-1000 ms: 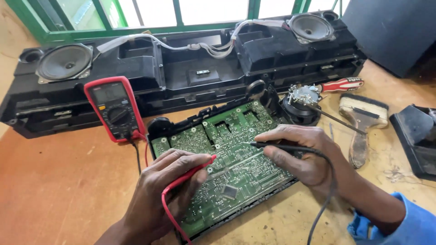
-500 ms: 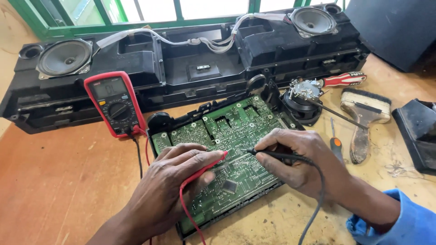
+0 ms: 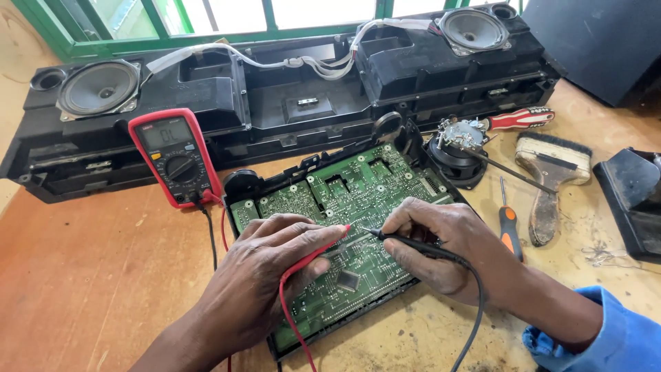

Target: Soldering components on a circuit board and testing electrical continuity with a multimeter.

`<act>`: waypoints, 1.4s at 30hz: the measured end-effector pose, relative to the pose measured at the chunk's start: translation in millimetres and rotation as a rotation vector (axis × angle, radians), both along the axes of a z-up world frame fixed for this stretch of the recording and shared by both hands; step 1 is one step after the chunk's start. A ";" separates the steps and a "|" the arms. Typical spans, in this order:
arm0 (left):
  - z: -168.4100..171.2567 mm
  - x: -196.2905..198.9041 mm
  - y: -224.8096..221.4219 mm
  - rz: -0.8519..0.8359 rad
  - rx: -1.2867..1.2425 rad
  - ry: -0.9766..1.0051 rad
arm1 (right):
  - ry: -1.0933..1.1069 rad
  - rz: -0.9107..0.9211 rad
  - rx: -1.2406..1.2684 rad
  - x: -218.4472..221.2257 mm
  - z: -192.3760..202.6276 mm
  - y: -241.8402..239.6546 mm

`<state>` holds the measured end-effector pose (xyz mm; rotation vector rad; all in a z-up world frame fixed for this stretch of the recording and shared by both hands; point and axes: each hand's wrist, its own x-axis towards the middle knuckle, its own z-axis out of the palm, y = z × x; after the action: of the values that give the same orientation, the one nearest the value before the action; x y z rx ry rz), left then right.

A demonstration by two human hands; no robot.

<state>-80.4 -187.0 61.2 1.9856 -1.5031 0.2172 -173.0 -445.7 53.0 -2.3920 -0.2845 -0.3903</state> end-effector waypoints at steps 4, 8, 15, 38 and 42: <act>1.2 0.2 -0.4 0.000 0.010 0.017 | -0.091 -0.055 -0.108 2.5 -2.7 -10.9; 4.0 -0.9 -0.4 -0.012 0.013 0.036 | -0.139 -0.150 -0.086 2.9 4.3 -11.6; 7.5 2.3 -14.3 -0.056 0.012 -0.015 | -0.141 -0.082 -0.086 3.0 0.4 -8.4; 7.9 10.4 -20.6 -0.119 -0.003 -0.055 | -0.066 -0.044 -0.040 -2.3 -3.2 -2.9; 7.3 11.4 -20.9 -0.134 0.001 -0.053 | -0.029 -0.094 -0.049 -4.1 -2.5 -0.2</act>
<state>-69.0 -207.9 68.5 1.8847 -1.6623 0.2138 -177.1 -445.9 50.6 -2.4553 -0.1975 -0.4665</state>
